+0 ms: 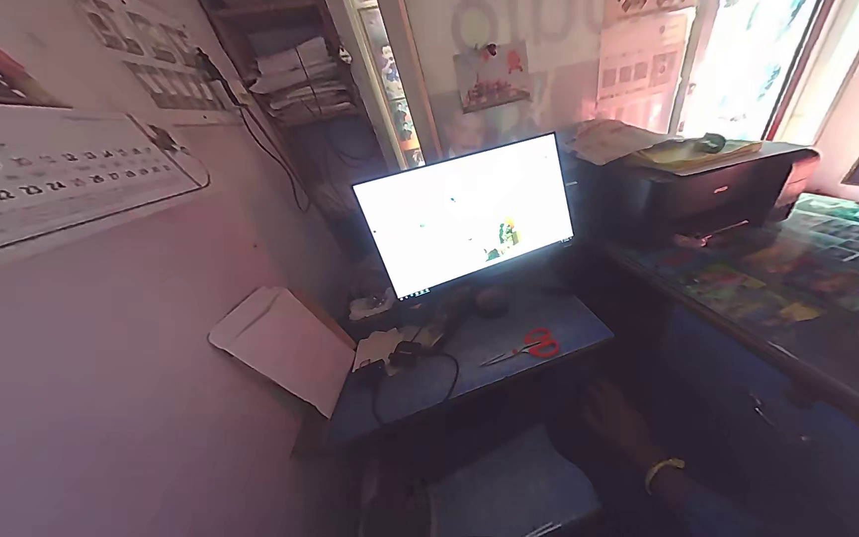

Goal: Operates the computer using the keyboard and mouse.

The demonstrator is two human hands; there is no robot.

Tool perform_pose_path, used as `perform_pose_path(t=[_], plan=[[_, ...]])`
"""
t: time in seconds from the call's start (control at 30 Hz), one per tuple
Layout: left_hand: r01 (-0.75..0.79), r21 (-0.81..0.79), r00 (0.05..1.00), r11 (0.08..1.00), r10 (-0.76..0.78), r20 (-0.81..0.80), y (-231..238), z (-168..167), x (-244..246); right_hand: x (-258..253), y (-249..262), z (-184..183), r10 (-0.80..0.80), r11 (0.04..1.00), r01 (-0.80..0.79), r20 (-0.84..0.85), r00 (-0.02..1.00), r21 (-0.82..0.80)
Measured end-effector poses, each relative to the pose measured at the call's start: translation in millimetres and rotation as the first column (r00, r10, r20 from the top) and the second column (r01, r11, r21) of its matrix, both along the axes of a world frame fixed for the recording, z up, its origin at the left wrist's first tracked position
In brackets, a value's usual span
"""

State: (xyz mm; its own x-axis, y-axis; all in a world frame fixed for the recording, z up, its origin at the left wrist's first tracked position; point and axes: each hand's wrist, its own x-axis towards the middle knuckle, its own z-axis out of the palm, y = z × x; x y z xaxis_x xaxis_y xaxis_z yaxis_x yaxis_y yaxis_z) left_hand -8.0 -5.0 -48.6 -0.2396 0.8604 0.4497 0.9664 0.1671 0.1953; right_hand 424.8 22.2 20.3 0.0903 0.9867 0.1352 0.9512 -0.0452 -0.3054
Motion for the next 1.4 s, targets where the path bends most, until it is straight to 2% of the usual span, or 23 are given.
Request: perform_pose_path(t=[0.07, 0.17, 0.3, 0.4, 0.53, 0.77, 0.93, 1.03, 1.17, 1.4], plan=[[-0.006, -0.005, 1.0, 1.0, 0.006, 0.001, -1, 14, 8, 1, 1, -2, -0.002, 1.0, 0.002, 0.002, 1.0, 0.027], [-0.031, -0.028, 0.999, 0.999, 0.031, 0.021, -1, 12, 4, 3, 4, -14, 0.003, 0.997, -0.004, 0.017, 1.0, 0.081], [0.012, 0.017, 0.997, 1.0, -0.013, 0.082, -12, 36, 16, 2, -2, -13, -0.002, 0.995, 0.002, -0.002, 1.0, 0.1], [0.017, -0.038, 0.998, 0.999, -0.015, 0.054, -8, 28, 12, 1, -2, -12, -0.003, 0.995, 0.003, -0.005, 1.0, 0.095], [0.0, 0.003, 1.0, 1.0, 0.0, 0.027, 0, 9, 4, 1, 0, -9, -0.011, 0.997, 0.011, 0.003, 1.0, 0.073], [-0.035, -0.023, 0.999, 0.999, 0.036, 0.036, 0, 2, 2, 0, -1, -8, -0.015, 0.997, 0.016, -0.013, 1.0, 0.076], [-0.005, -0.004, 0.996, 1.0, 0.005, 0.087, -7, 22, 11, 0, -1, -11, -0.009, 0.995, 0.01, -0.012, 1.0, 0.095], [-0.016, -0.061, 1.0, 0.998, 0.017, 0.012, -4, 18, 10, 0, -1, -11, -0.006, 0.996, 0.007, -0.007, 1.0, 0.09], [0.001, 0.002, 1.0, 1.0, -0.001, 0.009, -4, 13, 10, 1, -1, -8, -0.007, 0.998, 0.008, -0.007, 1.0, 0.07], [-0.038, -0.008, 0.999, 0.999, 0.037, -0.016, -3, 13, 10, 1, -2, -10, -0.001, 0.998, 0.002, -0.019, 1.0, 0.06]])
